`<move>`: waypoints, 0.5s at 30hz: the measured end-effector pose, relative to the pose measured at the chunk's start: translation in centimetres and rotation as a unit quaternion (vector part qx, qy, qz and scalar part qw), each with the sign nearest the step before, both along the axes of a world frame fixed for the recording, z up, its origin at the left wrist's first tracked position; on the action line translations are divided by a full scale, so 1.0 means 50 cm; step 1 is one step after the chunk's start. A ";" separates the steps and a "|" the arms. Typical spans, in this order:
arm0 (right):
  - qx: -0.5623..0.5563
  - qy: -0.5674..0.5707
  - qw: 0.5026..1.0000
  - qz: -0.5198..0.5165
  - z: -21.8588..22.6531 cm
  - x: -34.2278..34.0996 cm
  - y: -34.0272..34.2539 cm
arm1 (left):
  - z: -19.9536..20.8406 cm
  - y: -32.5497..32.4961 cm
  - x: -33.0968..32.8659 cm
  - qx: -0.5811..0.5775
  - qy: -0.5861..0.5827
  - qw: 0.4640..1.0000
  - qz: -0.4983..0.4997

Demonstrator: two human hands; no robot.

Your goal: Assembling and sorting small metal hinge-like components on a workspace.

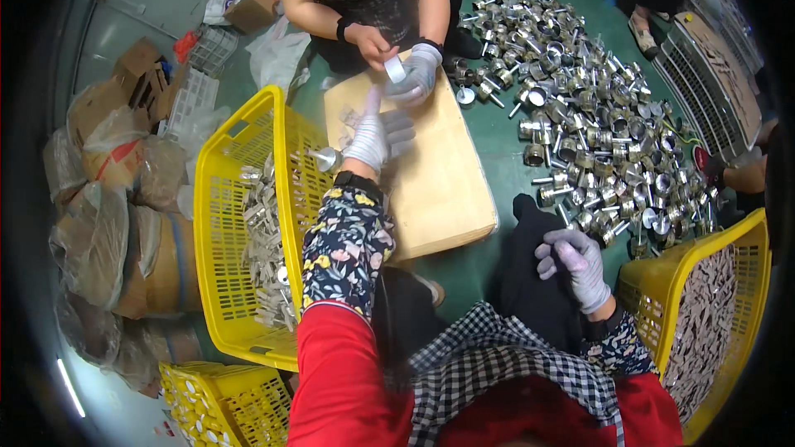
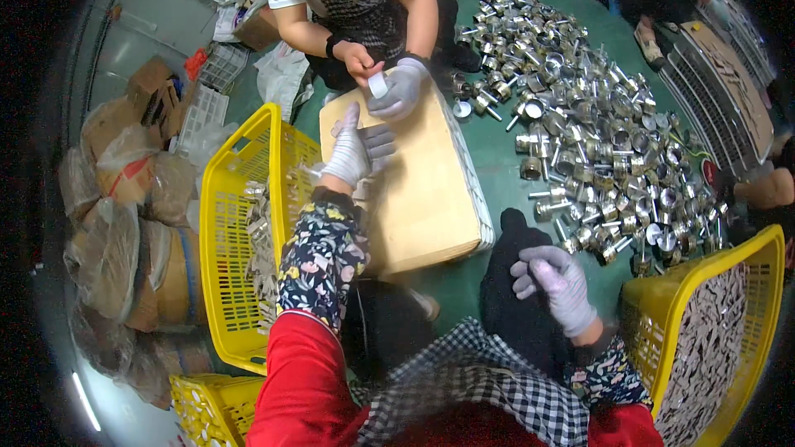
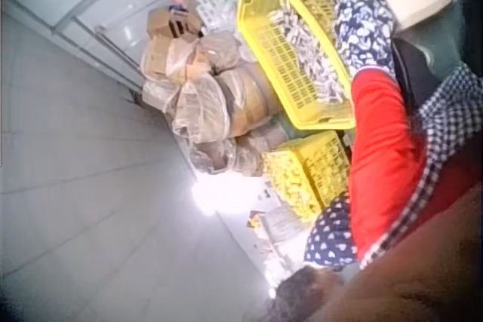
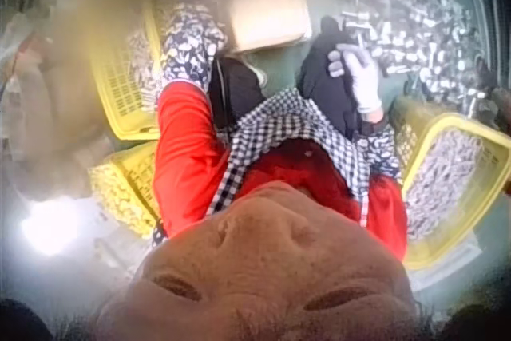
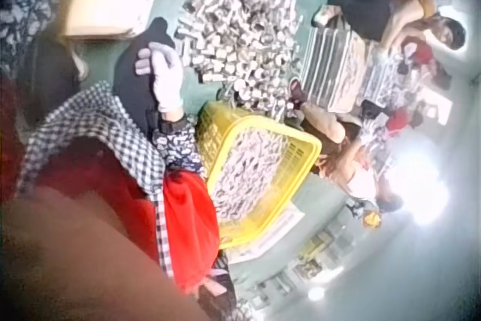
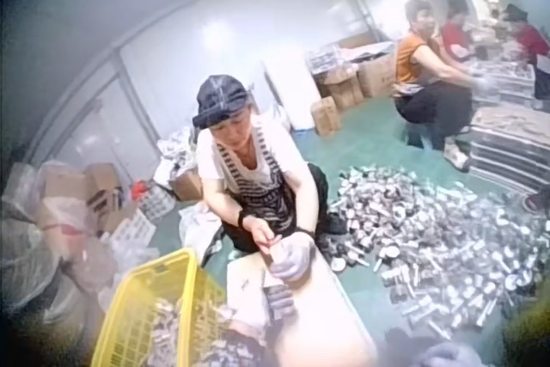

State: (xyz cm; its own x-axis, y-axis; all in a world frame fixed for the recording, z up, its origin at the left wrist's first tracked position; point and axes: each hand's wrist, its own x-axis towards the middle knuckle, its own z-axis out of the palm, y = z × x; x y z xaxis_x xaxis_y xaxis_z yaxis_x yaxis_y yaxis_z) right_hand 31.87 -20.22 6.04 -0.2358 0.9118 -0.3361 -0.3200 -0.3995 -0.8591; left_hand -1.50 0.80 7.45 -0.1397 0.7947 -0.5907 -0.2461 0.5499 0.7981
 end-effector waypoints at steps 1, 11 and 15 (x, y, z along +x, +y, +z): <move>-0.006 0.008 1.000 -0.001 -0.002 -0.001 0.000 | 0.000 0.019 0.006 -0.042 -0.002 0.999 -0.004; -0.007 0.014 1.000 -0.016 -0.001 0.004 0.010 | -0.025 0.100 0.023 0.004 0.050 0.996 -0.067; 0.005 0.013 1.000 -0.020 -0.011 -0.004 0.006 | -0.054 0.068 0.056 0.092 -0.022 0.995 -0.040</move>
